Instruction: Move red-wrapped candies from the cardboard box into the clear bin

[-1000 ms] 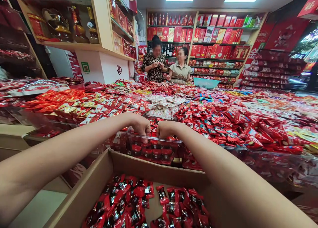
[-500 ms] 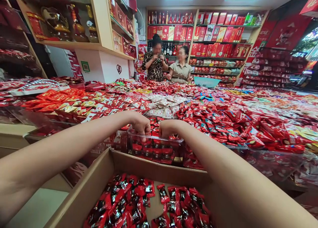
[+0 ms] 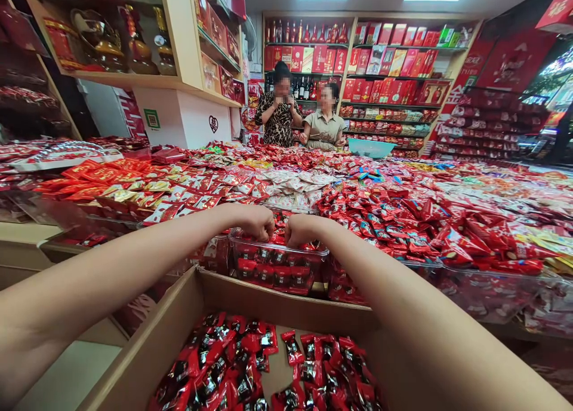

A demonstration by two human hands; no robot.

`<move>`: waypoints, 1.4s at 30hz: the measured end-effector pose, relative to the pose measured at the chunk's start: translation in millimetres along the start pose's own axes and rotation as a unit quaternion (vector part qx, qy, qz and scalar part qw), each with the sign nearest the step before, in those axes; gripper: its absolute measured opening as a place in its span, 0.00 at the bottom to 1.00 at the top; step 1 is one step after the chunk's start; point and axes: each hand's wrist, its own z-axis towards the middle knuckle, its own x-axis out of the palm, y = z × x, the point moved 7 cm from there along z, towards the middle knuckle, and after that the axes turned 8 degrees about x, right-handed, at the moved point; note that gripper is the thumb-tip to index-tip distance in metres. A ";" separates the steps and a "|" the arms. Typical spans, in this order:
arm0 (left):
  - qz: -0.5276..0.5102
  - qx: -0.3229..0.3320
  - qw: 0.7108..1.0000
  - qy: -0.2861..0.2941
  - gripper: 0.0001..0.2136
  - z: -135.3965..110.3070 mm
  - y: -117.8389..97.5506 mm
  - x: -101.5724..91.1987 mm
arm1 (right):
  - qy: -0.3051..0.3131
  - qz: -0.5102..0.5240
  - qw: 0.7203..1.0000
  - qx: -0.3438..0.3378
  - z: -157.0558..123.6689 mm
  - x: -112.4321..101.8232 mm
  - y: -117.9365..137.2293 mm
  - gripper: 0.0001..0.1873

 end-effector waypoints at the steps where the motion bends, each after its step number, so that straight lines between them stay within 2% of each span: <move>1: -0.002 -0.002 1.000 0.000 0.09 -0.3 1.2 0.1 | 0.000 0.002 1.000 -0.001 -0.4 0.4 0.4 0.15; 7: -0.034 -0.004 0.999 0.036 0.11 1.4 7.4 7.7 | -0.002 0.002 1.000 0.000 -3.6 -1.1 7.1 0.14; 13: -0.069 -0.034 0.994 0.081 0.11 0.2 11.1 12.9 | -0.011 -0.012 1.000 0.004 -5.8 -4.3 9.5 0.14; 23: -0.050 -0.057 0.993 0.094 0.06 -3.2 7.3 12.4 | 0.022 -0.027 0.999 0.017 -3.2 -1.2 7.6 0.15; 28: -0.026 -0.052 0.996 0.072 0.05 -8.6 1.7 5.8 | 0.017 -0.056 0.997 0.041 -3.5 3.8 4.7 0.16; 30: -0.017 -0.042 0.998 0.042 0.06 -10.4 -1.0 -1.8 | 0.011 -0.060 0.997 0.049 -1.9 6.0 2.9 0.16; 32: -0.004 -0.025 1.000 -0.012 0.06 -14.6 -7.4 -13.8 | 0.007 -0.060 0.997 0.054 -0.5 5.9 1.1 0.14; 34: 0.015 -0.002 0.995 -0.097 0.08 -25.4 -20.9 -27.3 | -0.002 -0.056 0.997 0.055 -2.6 0.8 0.6 0.12; 36: 0.036 0.026 0.979 -0.200 0.11 -45.6 -42.8 -34.7 | -0.034 -0.049 0.997 0.052 -12.7 -9.6 1.9 0.11; 38: 0.045 0.072 0.954 -0.288 0.12 -71.8 -70.1 -26.2 | -0.095 -0.046 0.993 0.051 -34.4 -19.9 4.5 0.10; 39: 0.050 0.152 0.918 -0.363 0.11 -89.6 -90.3 -20.0 | -0.128 -0.040 0.990 0.047 -49.1 -20.9 6.7 0.11; 40: 0.067 0.215 0.884 -0.410 0.09 -105.4 -106.7 -7.0 | -0.148 -0.020 0.988 0.041 -64.6 -16.4 9.1 0.11; 41: 0.102 0.268 0.858 -0.427 0.08 -116.4 -120.3 11.7 | -0.155 0.009 0.987 0.031 -79.4 -5.8 12.1 0.11; 42: 0.130 0.308 0.839 -0.429 0.09 -122.8 -129.4 32.4 | -0.134 0.089 0.987 0.010 -91.7 11.7 15.9 0.09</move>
